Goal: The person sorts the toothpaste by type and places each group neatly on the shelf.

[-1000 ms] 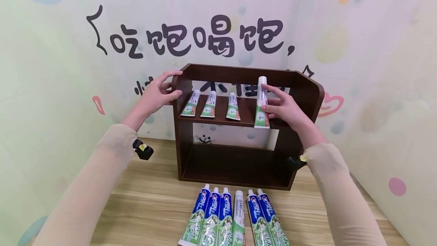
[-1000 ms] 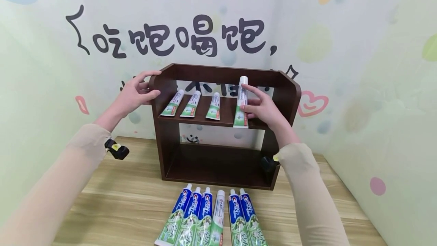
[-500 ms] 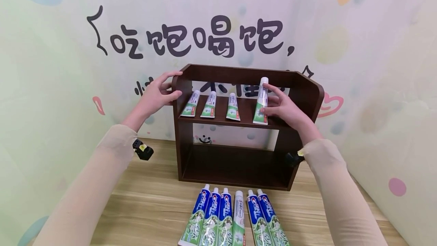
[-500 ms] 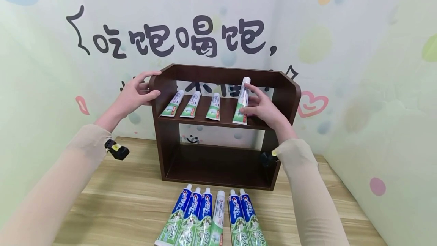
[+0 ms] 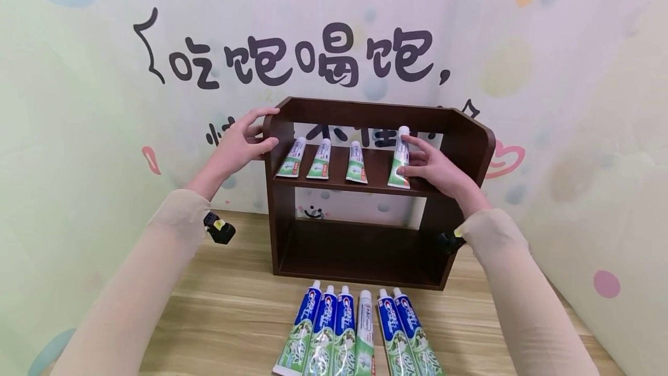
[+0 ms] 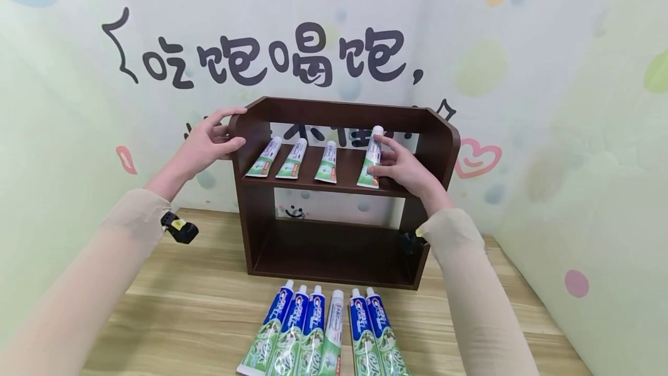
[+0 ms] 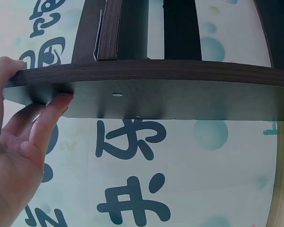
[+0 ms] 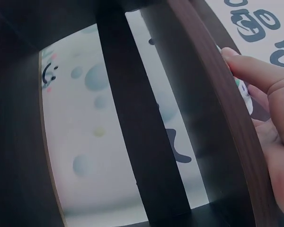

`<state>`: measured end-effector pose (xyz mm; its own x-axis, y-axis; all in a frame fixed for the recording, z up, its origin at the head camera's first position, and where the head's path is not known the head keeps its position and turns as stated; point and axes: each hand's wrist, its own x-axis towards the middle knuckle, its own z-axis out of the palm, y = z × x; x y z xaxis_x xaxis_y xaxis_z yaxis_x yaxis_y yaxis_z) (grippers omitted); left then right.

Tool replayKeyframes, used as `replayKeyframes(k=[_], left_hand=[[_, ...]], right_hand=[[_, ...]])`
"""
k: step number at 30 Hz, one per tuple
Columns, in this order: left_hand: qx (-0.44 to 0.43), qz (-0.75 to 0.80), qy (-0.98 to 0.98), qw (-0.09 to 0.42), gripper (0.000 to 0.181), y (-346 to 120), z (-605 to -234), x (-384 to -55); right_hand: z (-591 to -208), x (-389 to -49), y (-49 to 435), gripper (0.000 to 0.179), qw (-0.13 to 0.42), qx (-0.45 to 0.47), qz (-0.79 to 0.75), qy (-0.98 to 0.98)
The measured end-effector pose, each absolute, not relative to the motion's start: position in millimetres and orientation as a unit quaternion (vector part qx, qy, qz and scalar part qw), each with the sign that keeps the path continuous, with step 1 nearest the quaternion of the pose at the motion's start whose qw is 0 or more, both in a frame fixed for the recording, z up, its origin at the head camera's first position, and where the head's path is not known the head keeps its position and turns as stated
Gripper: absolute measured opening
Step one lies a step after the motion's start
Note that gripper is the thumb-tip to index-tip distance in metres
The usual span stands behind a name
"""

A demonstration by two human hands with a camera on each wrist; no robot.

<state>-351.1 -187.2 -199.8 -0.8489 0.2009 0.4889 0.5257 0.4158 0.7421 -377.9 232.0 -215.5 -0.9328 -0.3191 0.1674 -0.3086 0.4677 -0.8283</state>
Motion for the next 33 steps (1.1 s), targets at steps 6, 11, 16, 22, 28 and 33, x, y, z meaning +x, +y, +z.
replayKeyframes(k=[6,11,16,22,28,33], left_hand=[[-0.221,-0.495,-0.824,0.167,0.058,-186.1,-198.9,-351.2],[-0.226,-0.495,-0.821,0.173,0.057,-185.7,-197.3,-351.6],[-0.225,-0.497,-0.821,0.168,0.058,-185.9,-198.1,-351.7],[-0.227,-0.498,-0.821,0.161,0.059,-185.5,-199.8,-352.4],[-0.226,-0.495,-0.823,0.164,0.059,-185.8,-200.3,-352.8],[-0.223,-0.498,-0.822,0.164,0.059,-186.4,-200.5,-352.6]], right_hand=[[-210.8,-377.9,232.2,0.08,0.005,-0.187,-0.442,0.877],[-209.2,-379.0,233.2,0.076,0.005,-0.188,-0.423,0.886],[-208.5,-378.6,232.8,0.075,0.014,-0.182,-0.405,0.896],[-208.1,-377.0,233.3,0.077,0.033,-0.174,-0.389,0.904],[-207.8,-377.4,233.6,0.077,0.033,-0.183,-0.373,0.909],[-208.5,-377.5,232.6,0.074,0.025,-0.187,-0.362,0.913]])
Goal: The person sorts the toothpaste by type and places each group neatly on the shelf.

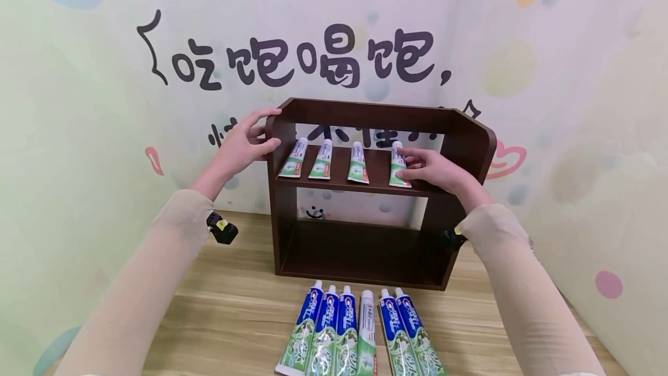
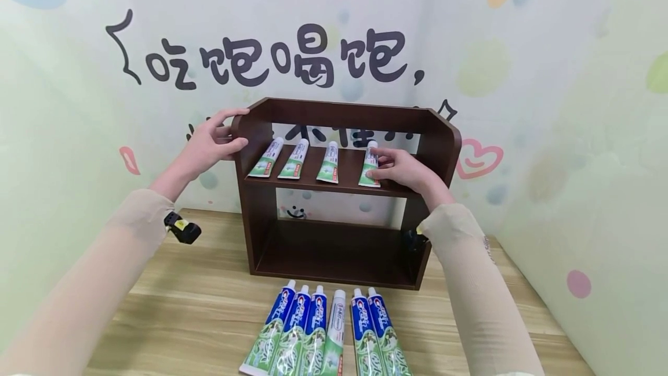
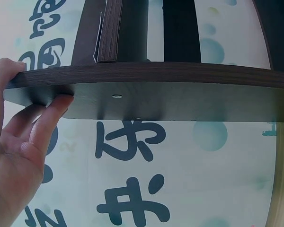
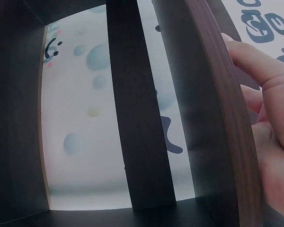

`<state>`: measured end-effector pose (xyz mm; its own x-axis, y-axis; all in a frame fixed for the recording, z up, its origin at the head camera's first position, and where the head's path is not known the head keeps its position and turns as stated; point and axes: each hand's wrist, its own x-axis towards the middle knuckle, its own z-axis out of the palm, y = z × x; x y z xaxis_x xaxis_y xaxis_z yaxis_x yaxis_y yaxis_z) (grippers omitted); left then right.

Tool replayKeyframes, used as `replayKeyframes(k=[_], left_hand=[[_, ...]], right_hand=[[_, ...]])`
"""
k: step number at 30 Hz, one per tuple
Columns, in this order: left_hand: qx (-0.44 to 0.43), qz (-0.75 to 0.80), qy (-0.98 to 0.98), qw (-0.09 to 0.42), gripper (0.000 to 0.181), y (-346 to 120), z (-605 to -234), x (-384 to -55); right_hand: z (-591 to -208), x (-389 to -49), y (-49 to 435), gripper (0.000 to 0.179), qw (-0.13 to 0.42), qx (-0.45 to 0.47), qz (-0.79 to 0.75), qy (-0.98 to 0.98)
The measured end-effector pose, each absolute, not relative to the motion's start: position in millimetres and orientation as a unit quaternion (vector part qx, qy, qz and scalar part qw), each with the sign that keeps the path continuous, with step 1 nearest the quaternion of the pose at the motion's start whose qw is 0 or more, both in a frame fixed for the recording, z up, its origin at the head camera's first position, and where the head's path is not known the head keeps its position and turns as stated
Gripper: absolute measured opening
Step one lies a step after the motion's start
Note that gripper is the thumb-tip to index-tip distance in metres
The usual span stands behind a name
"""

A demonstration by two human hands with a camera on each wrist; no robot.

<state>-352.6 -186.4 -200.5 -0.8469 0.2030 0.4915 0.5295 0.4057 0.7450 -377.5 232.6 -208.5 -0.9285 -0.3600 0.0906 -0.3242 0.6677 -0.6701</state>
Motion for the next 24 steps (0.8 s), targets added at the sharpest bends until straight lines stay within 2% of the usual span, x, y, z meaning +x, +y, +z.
replayKeyframes(k=[24], left_hand=[[-0.231,-0.503,-0.816,0.165,0.058,-188.4,-200.7,-352.1]], right_hand=[[-210.3,-370.4,230.6,0.071,0.002,-0.188,-0.352,0.917]])
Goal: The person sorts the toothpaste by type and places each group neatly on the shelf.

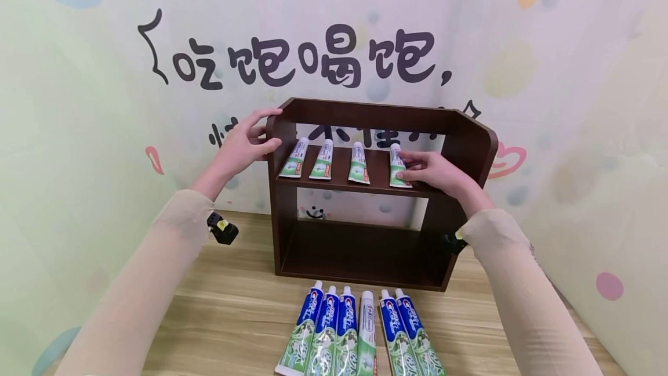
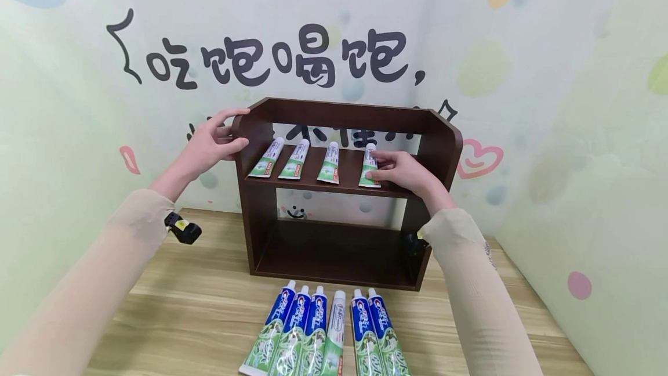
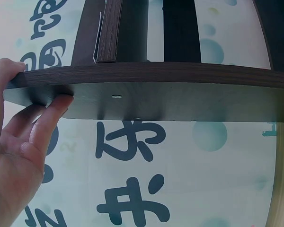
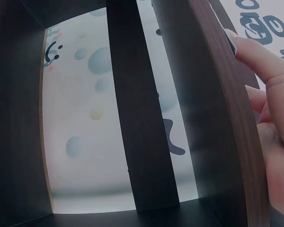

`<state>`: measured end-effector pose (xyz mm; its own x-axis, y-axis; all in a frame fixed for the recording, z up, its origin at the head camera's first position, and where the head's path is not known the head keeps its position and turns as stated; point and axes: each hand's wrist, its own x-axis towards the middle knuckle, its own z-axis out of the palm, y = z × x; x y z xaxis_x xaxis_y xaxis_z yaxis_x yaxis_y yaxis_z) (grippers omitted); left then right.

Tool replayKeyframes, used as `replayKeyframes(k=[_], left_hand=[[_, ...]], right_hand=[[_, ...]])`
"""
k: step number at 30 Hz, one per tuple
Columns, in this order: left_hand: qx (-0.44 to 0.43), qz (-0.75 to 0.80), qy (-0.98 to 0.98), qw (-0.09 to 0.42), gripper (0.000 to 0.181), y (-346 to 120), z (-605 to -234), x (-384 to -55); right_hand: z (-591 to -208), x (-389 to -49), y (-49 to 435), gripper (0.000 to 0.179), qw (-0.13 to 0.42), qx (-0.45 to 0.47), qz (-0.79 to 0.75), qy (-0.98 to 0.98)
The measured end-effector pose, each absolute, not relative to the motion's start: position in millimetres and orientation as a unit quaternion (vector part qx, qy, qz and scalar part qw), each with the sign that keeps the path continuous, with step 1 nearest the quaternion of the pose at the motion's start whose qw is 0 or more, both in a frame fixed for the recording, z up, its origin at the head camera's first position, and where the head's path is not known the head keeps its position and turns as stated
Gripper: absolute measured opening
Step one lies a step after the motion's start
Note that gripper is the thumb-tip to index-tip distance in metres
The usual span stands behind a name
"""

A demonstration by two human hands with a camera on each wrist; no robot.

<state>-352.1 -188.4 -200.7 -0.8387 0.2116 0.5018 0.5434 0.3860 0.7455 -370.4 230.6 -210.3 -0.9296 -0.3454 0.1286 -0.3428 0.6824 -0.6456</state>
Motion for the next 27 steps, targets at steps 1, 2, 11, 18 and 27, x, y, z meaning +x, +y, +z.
replayKeyframes(k=[1,2,11,18,27], left_hand=[[-0.231,-0.503,-0.817,0.165,0.058,-188.4,-200.8,-351.8],[-0.231,-0.502,-0.817,0.165,0.058,-188.3,-200.8,-351.3],[-0.227,-0.501,-0.819,0.166,0.059,-187.6,-200.5,-350.3],[-0.224,-0.498,-0.821,0.169,0.058,-186.8,-199.5,-351.4],[-0.224,-0.504,-0.816,0.171,0.058,-185.8,-200.0,-352.0]], right_hand=[[-210.7,-370.3,230.7,0.071,0.002,-0.187,-0.352,0.917],[-211.0,-370.2,230.6,0.071,0.002,-0.187,-0.353,0.917],[-211.6,-369.6,230.2,0.071,0.004,-0.185,-0.366,0.912],[-211.3,-371.6,231.2,0.07,0.002,-0.185,-0.369,0.911],[-212.1,-373.3,231.7,0.07,0.005,-0.189,-0.372,0.909]])
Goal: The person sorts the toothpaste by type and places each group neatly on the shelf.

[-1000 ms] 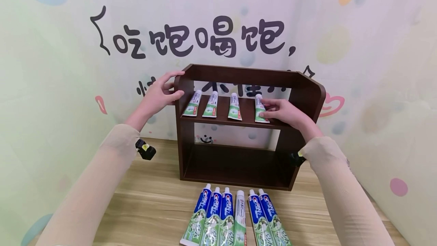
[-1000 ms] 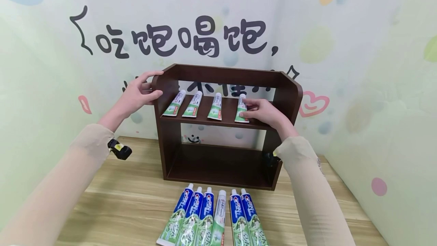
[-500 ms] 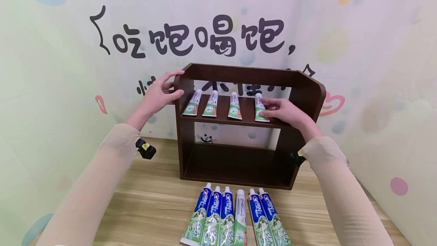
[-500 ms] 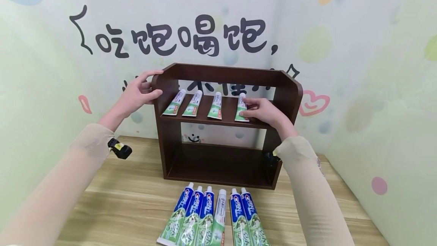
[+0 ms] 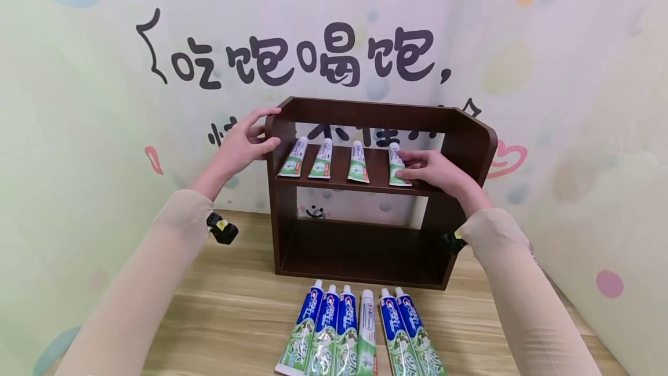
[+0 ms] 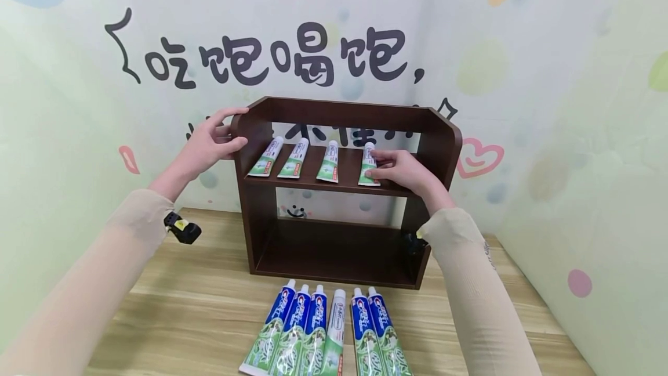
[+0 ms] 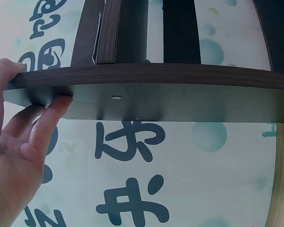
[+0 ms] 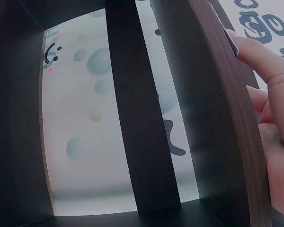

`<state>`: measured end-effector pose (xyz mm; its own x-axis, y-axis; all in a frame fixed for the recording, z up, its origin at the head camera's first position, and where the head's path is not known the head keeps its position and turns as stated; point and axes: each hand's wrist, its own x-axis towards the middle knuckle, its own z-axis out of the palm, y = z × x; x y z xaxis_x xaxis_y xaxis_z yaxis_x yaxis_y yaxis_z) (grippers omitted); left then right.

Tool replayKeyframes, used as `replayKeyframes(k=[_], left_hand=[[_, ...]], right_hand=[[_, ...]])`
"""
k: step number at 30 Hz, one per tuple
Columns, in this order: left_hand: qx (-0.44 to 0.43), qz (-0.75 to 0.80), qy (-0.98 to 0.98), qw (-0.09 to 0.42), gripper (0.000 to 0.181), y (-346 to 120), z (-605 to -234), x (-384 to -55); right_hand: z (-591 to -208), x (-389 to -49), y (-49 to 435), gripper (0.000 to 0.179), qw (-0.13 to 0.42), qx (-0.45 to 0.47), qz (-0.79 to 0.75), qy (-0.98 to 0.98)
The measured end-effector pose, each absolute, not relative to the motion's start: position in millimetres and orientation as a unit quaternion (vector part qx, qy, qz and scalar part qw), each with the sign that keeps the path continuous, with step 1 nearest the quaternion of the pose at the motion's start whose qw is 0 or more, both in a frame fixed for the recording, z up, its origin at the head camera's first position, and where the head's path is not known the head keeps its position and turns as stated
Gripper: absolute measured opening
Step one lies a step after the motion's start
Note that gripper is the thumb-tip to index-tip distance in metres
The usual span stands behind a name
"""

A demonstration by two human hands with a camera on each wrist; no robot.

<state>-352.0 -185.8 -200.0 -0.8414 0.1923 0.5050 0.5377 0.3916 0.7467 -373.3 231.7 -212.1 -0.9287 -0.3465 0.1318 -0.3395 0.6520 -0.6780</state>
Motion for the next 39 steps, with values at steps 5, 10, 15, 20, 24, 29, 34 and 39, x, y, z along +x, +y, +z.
replayKeyframes(k=[5,10,15,20,24,29,34,39], left_hand=[[-0.224,-0.506,-0.815,0.17,0.058,-185.1,-200.0,-352.1],[-0.223,-0.505,-0.816,0.17,0.059,-184.5,-199.4,-351.3],[-0.224,-0.502,-0.817,0.174,0.058,-184.6,-199.5,-352.4],[-0.224,-0.507,-0.814,0.173,0.058,-185.2,-200.7,-353.4],[-0.225,-0.509,-0.813,0.173,0.058,-185.7,-201.8,-353.2],[-0.225,-0.51,-0.812,0.173,0.058,-185.5,-202.2,-353.4],[-0.223,-0.509,-0.813,0.173,0.058,-185.2,-202.1,-353.1],[-0.222,-0.508,-0.814,0.174,0.058,-184.9,-201.6,-352.7]], right_hand=[[-212.5,-373.8,232.6,0.069,0.006,-0.186,-0.371,0.91],[-212.6,-371.4,231.8,0.069,-0.004,-0.185,-0.366,0.912],[-213.9,-371.5,231.5,0.069,-0.011,-0.185,-0.368,0.911],[-215.6,-374.4,231.9,0.069,-0.007,-0.19,-0.371,0.909],[-216.4,-374.6,231.1,0.069,-0.003,-0.188,-0.375,0.908],[-217.2,-376.2,231.5,0.069,-0.002,-0.182,-0.381,0.906],[-217.4,-377.9,232.6,0.068,-0.002,-0.173,-0.384,0.907],[-215.9,-376.1,231.6,0.068,-0.007,-0.169,-0.391,0.905]])
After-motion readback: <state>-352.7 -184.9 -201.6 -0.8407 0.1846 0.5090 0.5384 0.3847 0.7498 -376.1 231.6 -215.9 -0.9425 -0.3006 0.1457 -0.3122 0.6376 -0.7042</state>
